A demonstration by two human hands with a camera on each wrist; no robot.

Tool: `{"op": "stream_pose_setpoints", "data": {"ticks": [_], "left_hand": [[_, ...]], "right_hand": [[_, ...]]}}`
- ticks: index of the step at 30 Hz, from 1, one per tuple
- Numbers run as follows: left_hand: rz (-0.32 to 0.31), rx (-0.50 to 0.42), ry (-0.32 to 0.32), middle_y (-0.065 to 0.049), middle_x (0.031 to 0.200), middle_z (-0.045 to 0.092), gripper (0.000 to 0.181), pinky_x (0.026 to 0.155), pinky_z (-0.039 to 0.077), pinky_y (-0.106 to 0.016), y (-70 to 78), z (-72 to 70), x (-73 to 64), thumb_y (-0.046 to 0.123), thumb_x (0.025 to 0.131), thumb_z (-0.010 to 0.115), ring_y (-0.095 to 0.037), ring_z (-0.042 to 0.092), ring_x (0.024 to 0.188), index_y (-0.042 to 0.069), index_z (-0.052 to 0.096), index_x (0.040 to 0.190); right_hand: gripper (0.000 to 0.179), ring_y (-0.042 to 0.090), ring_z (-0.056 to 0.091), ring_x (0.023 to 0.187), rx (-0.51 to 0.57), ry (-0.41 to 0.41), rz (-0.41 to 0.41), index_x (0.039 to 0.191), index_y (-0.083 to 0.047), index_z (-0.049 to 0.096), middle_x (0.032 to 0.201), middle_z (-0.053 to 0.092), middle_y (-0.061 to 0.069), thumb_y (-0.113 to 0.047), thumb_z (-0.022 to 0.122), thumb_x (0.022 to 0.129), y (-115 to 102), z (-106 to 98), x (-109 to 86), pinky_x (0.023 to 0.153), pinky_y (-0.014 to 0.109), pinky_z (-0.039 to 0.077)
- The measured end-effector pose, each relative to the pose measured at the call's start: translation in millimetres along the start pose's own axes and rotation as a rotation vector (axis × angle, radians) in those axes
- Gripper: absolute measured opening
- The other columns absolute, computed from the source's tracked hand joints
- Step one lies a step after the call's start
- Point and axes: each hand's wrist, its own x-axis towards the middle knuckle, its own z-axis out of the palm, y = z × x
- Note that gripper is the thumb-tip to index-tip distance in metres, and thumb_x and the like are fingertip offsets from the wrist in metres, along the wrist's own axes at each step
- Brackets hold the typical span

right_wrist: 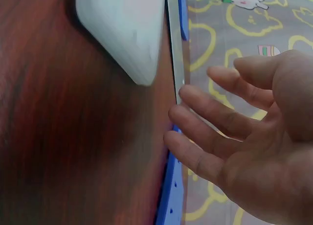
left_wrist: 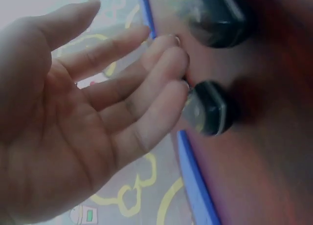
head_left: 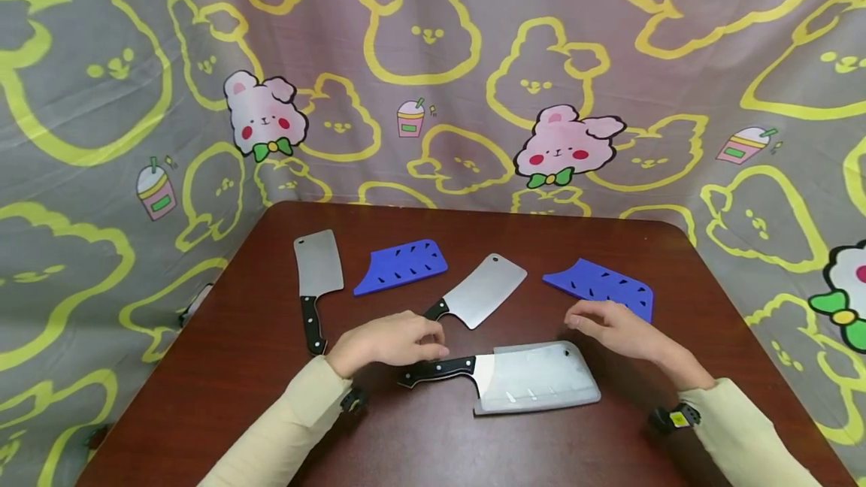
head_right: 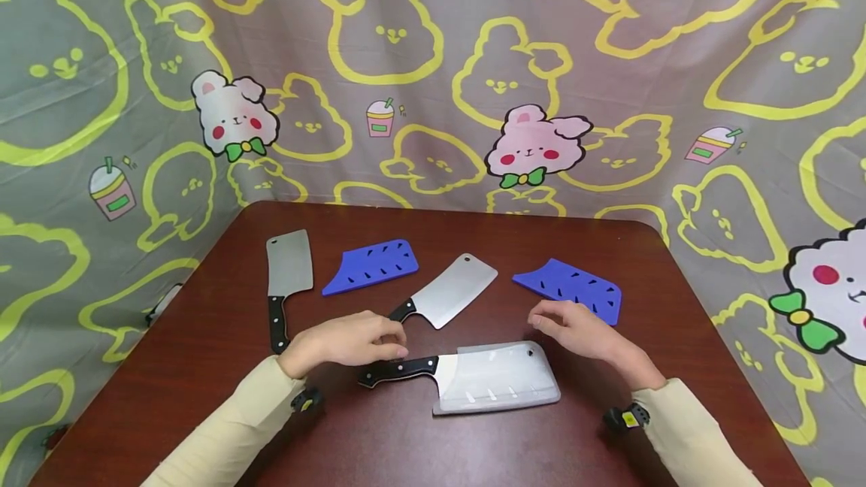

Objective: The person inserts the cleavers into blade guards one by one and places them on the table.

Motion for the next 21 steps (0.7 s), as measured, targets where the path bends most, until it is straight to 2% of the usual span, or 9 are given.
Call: {"op": "stream_pose_setpoints", "data": {"ticks": [6, 10, 13, 17, 21], "left_hand": [[-0.033, -0.032, 0.066, 0.007, 0.076, 0.059, 0.022, 0.057, 0.043, -0.022, -6.9, -13.7, -4.0, 0.037, 0.099, 0.057, -0.003, 0.051, 0.064, 0.020, 0.069, 0.107], [-0.058, -0.026, 0.146, 0.007, 0.083, 0.064, 0.020, 0.061, 0.045, -0.024, -12.4, -21.0, -5.8, 0.034, 0.099, 0.058, -0.005, 0.055, 0.069, 0.018, 0.068, 0.106], [-0.060, -0.023, 0.206, 0.006, 0.092, 0.068, 0.021, 0.070, 0.049, -0.026, -14.2, -25.0, -5.3, 0.032, 0.099, 0.058, -0.007, 0.058, 0.078, 0.016, 0.068, 0.108], [-0.078, -0.018, 0.269, 0.002, 0.100, 0.069, 0.023, 0.077, 0.051, -0.030, -15.0, -27.9, -1.3, 0.031, 0.099, 0.058, -0.010, 0.060, 0.087, 0.014, 0.067, 0.111], [-0.132, -0.021, 0.317, 0.000, 0.101, 0.067, 0.025, 0.080, 0.051, -0.031, -21.4, -25.7, 6.7, 0.031, 0.098, 0.060, -0.012, 0.060, 0.090, 0.014, 0.065, 0.114]], "right_hand": [[0.019, 0.004, 0.059, 0.088, -0.066, 0.074, 0.019, 0.108, -0.014, 0.070, 0.100, 0.071, 0.000, -0.027, 0.059, 0.099, 4.1, -10.8, 0.9, 0.073, 0.025, 0.053], [0.017, 0.004, 0.057, 0.085, -0.099, 0.130, 0.045, 0.107, -0.014, 0.070, 0.098, 0.070, 0.001, -0.026, 0.060, 0.098, 7.1, -19.9, 3.7, 0.071, 0.025, 0.051], [0.019, 0.010, 0.059, 0.089, -0.142, 0.159, 0.076, 0.109, -0.013, 0.069, 0.101, 0.069, 0.001, -0.026, 0.060, 0.099, 11.6, -26.3, 5.5, 0.074, 0.030, 0.052], [0.025, 0.026, 0.064, 0.100, -0.167, 0.180, 0.115, 0.115, -0.009, 0.066, 0.108, 0.069, 0.007, -0.026, 0.057, 0.100, 19.8, -33.3, 7.5, 0.082, 0.044, 0.053], [0.029, 0.035, 0.064, 0.106, -0.165, 0.178, 0.145, 0.121, -0.005, 0.062, 0.114, 0.068, 0.015, -0.024, 0.057, 0.100, 29.6, -36.7, 9.0, 0.087, 0.053, 0.052]]}}
